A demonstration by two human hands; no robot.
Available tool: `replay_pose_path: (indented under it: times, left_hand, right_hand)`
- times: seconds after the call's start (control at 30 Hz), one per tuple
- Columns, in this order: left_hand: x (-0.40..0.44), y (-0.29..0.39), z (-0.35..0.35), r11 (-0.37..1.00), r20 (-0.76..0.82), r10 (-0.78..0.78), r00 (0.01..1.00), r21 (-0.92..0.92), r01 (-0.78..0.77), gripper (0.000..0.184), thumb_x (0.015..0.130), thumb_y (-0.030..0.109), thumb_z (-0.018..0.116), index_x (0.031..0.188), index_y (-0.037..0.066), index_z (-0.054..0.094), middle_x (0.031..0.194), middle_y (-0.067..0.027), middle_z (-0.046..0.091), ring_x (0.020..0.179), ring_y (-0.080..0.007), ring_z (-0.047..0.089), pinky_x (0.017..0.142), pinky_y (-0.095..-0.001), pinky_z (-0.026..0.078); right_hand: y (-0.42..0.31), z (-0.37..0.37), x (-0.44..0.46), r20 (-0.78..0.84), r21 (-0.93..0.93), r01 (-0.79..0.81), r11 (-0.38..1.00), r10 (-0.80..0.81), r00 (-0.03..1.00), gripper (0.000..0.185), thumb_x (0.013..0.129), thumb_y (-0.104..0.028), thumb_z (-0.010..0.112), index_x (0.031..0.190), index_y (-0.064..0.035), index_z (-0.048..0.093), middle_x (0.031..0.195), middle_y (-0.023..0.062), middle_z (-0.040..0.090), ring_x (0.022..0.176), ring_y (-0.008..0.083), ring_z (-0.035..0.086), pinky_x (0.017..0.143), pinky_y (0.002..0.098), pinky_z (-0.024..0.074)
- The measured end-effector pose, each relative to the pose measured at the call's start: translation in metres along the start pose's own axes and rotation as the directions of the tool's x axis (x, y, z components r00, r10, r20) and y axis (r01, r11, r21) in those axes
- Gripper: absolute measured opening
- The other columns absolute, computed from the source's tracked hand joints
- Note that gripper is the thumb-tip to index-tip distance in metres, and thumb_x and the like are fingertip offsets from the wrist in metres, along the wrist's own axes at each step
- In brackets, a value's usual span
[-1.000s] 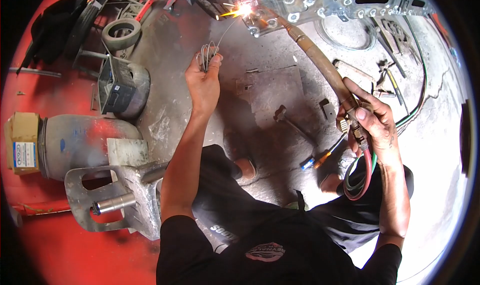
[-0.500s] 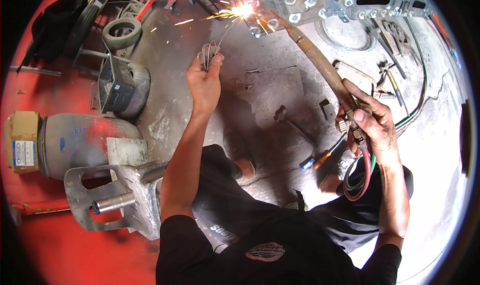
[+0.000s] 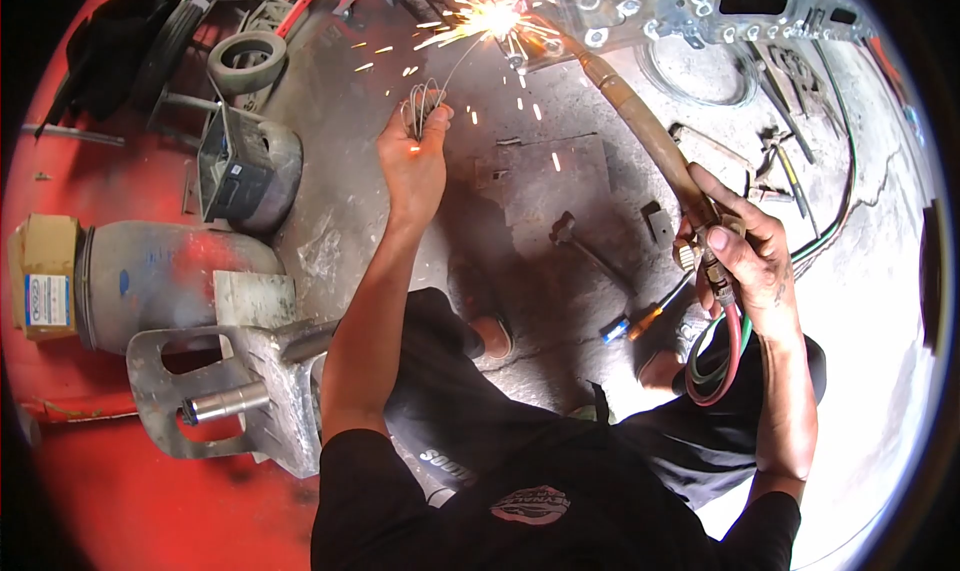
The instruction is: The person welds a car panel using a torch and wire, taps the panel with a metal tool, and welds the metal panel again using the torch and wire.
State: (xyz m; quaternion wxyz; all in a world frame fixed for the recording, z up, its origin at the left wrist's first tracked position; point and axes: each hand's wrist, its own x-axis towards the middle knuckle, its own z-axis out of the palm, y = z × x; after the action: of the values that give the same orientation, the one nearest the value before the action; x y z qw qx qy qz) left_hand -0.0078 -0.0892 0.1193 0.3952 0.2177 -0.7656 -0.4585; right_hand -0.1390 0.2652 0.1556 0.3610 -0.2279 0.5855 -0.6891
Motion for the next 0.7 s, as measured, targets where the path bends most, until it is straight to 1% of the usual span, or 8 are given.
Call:
replay_pose_path:
  times: [0.1,0.2,0.4,0.5,0.7]
  left_hand:
    - [-0.0013,0.0004,0.0004,0.997,0.005,-0.006,1.0,-0.073,0.006,0.015,0.098,0.005,0.063,0.111,-0.002,0.066,0.092,-0.0012,0.067,0.084,-0.0092,0.06,0.078,-0.025,0.049]
    - [0.0,-0.0029,-0.0005,0.999,0.007,0.007,1.0,-0.04,-0.007,0.015,0.098,0.005,0.063,0.111,-0.002,0.066,0.092,-0.0009,0.067,0.084,-0.0091,0.06,0.078,-0.025,0.049]
    - [0.0007,-0.0034,0.0007,0.999,-0.003,0.018,1.0,-0.038,-0.018,0.015,0.098,0.005,0.063,0.111,-0.002,0.066,0.092,-0.0008,0.067,0.084,-0.0087,0.059,0.078,-0.0247,0.049]
    - [0.0005,-0.0021,0.0,1.0,0.011,0.001,1.0,-0.027,0.0,0.018,0.099,0.002,0.06,0.116,-0.004,0.064,0.096,-0.0043,0.069,0.086,-0.0098,0.061,0.081,-0.0242,0.05]
    - [0.0012,-0.0023,0.0009,0.999,0.003,0.017,1.0,-0.032,-0.017,0.018,0.099,0.003,0.061,0.115,-0.004,0.064,0.097,-0.0044,0.069,0.085,-0.0102,0.062,0.081,-0.0247,0.051]
  right_hand:
    - [-0.0037,0.001,-0.0003,0.002,-0.014,-0.021,1.0,0.021,1.0,0.058,0.091,-0.023,0.07,0.143,-0.0036,0.054,0.093,0.0125,0.069,0.049,0.0132,0.061,0.042,0.0238,0.048]
    - [-0.0032,0.0011,-0.0006,0.005,0.0,-0.021,1.0,0.021,1.0,0.058,0.091,-0.023,0.07,0.143,-0.0034,0.054,0.092,0.0123,0.069,0.049,0.0134,0.061,0.042,0.0238,0.0479]
    - [-0.0035,0.0015,-0.0006,0.005,-0.022,-0.021,1.0,0.021,1.0,0.058,0.091,-0.024,0.07,0.143,-0.0033,0.054,0.092,0.0123,0.069,0.05,0.0135,0.061,0.043,0.0236,0.0481]
    - [-0.0044,0.0023,-0.0005,0.007,-0.025,-0.025,0.999,0.025,1.0,0.058,0.091,-0.024,0.07,0.143,-0.0034,0.054,0.092,0.0123,0.069,0.05,0.0134,0.061,0.043,0.0236,0.0483]
    - [-0.0039,0.0022,-0.0006,0.011,-0.026,-0.014,1.0,0.014,1.0,0.058,0.091,-0.023,0.07,0.143,-0.0035,0.054,0.093,0.0124,0.07,0.05,0.0132,0.061,0.043,0.0236,0.0488]
